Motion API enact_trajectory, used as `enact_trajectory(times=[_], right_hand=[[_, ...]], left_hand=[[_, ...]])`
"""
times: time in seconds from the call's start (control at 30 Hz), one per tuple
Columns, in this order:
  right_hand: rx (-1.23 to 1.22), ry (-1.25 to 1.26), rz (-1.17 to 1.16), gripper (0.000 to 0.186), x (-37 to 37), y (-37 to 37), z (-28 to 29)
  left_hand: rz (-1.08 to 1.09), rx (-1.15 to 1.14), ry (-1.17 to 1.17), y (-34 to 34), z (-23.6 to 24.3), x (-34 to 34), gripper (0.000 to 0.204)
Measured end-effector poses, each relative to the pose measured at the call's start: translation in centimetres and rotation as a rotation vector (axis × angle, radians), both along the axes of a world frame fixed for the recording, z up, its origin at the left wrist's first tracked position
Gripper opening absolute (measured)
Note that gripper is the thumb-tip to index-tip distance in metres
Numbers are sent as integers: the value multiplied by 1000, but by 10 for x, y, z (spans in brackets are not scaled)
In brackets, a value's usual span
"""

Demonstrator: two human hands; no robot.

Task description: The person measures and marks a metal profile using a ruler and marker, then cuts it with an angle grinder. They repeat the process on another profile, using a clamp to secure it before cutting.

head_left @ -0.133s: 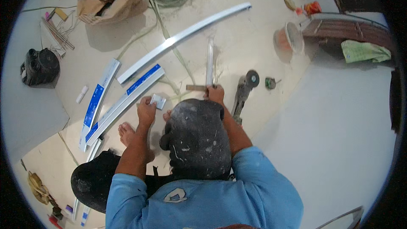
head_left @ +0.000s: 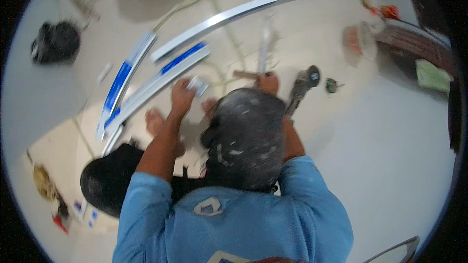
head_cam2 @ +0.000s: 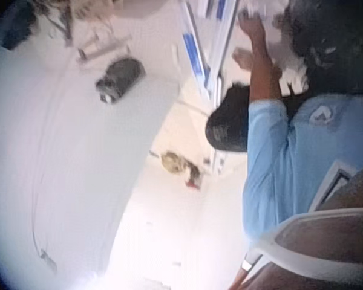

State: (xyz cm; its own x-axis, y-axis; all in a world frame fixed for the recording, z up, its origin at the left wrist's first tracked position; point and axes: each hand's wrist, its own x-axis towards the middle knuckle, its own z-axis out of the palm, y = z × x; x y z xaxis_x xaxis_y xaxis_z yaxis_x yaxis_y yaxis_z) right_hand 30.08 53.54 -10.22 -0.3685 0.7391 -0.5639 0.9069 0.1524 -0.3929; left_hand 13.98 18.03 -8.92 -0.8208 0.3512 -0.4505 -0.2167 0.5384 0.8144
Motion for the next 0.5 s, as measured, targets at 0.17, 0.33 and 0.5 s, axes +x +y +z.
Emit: enact_trajectory(times=[0.17, 0.33, 0.5], right_hand=[[-13, 104, -140, 35, -37, 28, 26], [238, -1, 365, 38, -32, 13, 34], [73, -91, 120, 42, -42, 21, 35]], left_hand=[[-2, 66, -4, 50, 21, -32, 59], [-15, -29, -12, 33, 24, -27, 62], [-102, -57, 228, 50, 52, -31, 54]])
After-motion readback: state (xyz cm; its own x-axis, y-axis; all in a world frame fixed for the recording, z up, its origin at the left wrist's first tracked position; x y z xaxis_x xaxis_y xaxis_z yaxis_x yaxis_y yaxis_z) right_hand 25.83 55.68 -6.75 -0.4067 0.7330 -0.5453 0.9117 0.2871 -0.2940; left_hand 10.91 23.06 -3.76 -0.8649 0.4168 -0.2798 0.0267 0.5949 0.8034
